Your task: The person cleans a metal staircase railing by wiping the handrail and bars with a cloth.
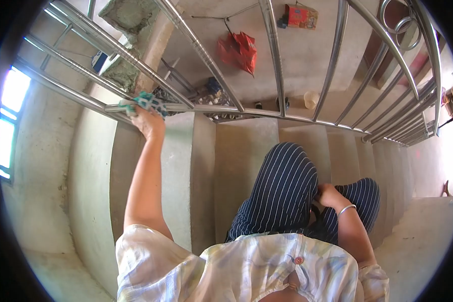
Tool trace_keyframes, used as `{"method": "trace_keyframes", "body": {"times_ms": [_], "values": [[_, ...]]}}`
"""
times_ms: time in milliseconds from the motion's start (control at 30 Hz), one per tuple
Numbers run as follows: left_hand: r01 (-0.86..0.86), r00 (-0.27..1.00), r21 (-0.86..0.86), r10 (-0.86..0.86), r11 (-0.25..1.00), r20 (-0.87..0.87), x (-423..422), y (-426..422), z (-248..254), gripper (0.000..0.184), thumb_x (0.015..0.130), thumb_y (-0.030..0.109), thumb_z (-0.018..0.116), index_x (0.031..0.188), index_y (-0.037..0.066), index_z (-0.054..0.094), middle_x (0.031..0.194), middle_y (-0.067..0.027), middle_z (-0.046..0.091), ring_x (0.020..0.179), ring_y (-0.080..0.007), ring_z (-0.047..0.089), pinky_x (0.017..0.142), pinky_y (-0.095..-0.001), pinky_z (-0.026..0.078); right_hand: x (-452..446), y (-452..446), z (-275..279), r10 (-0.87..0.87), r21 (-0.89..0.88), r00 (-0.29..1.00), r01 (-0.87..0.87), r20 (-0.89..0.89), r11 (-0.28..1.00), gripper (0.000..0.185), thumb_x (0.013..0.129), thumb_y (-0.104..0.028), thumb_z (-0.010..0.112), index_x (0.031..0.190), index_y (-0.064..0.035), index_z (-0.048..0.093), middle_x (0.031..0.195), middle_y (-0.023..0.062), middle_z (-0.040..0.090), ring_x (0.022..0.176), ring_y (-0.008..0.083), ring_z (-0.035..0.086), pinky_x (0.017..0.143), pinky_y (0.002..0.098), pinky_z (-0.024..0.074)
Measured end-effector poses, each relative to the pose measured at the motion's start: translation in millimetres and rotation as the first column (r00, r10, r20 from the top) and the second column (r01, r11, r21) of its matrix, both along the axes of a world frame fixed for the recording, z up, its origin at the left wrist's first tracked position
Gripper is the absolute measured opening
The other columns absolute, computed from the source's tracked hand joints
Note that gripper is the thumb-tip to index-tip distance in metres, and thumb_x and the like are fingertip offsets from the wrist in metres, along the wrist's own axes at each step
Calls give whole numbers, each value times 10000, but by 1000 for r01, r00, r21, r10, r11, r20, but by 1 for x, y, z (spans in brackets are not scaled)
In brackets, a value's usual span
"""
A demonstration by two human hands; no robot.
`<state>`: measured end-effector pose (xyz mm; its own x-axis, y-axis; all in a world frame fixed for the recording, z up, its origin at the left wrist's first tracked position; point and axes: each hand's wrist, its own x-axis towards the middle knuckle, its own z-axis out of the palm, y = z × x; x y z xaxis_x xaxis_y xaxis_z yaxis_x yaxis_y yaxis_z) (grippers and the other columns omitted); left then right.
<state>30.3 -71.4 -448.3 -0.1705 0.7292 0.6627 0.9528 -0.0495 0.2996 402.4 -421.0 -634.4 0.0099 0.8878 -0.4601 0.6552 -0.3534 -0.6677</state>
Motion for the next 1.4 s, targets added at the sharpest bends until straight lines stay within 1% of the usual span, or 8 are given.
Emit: {"method": "trace_keyframes", "body": {"times_ms": [133,167,200,300,433,733,1100,1400], "values": [[239,786,88,-246,967,567,19,-8,-48,442,751,84,543,1168,24,410,1250,-203,338,1140,-408,325,940,-403,295,-4,5,14,13,-58,999,-11,36,998,284,668,-72,576,939,10,589,920,232,584,888,351,560,778,370,443],[194,980,-23,-195,981,-44,25,-20,-55,459,728,64,543,1170,35,422,1285,-167,322,1174,-389,296,941,-407,294,-4,6,15,15,-52,999,-13,44,999,285,670,-74,575,942,9,589,924,235,583,893,353,558,783,369,441],[92,754,-85,-125,992,-645,32,-32,-60,479,706,44,544,1171,47,433,1320,-131,305,1208,-369,266,943,-411,294,-3,6,15,14,-46,999,-12,50,999,286,672,-76,574,945,9,589,928,237,581,897,354,556,789,368,439],[184,894,-298,-285,937,-346,52,-61,-49,475,682,3,517,1151,67,471,1347,-114,287,1236,-336,245,943,-442,290,-2,0,8,-12,16,1000,12,15,1000,307,684,-109,563,965,15,571,923,237,578,888,382,549,760,405,441],[214,756,-237,-315,948,-574,13,-26,-16,350,701,21,509,1047,55,554,1282,-130,369,1206,-340,287,929,-466,300,-1,-5,14,-35,9,999,36,-26,999,311,688,-115,564,971,15,571,916,234,582,887,382,550,756,400,442],[-49,821,-562,-287,825,-493,58,-6,23,298,699,189,523,945,35,593,1090,-80,531,1090,-230,432,844,-444,340,-1,-4,7,-46,26,999,47,-25,999,321,672,-118,571,962,18,571,915,246,573,879,386,548,749,382,445],[329,781,-290,-432,899,-452,27,-45,-20,349,663,44,604,1010,27,574,1263,-102,401,1238,-238,279,892,-421,308,-1,-3,6,-12,88,1000,12,-4,996,314,654,-91,576,948,19,567,887,239,580,857,376,558,725,377,449],[-9,804,-426,-247,905,-541,38,-3,18,289,740,225,560,937,15,587,1126,-140,485,1133,-269,379,954,-405,275,-4,-3,15,-74,9,995,75,-63,997,296,684,-56,552,972,9,574,967,223,578,910,358,551,805,363,432]]}}
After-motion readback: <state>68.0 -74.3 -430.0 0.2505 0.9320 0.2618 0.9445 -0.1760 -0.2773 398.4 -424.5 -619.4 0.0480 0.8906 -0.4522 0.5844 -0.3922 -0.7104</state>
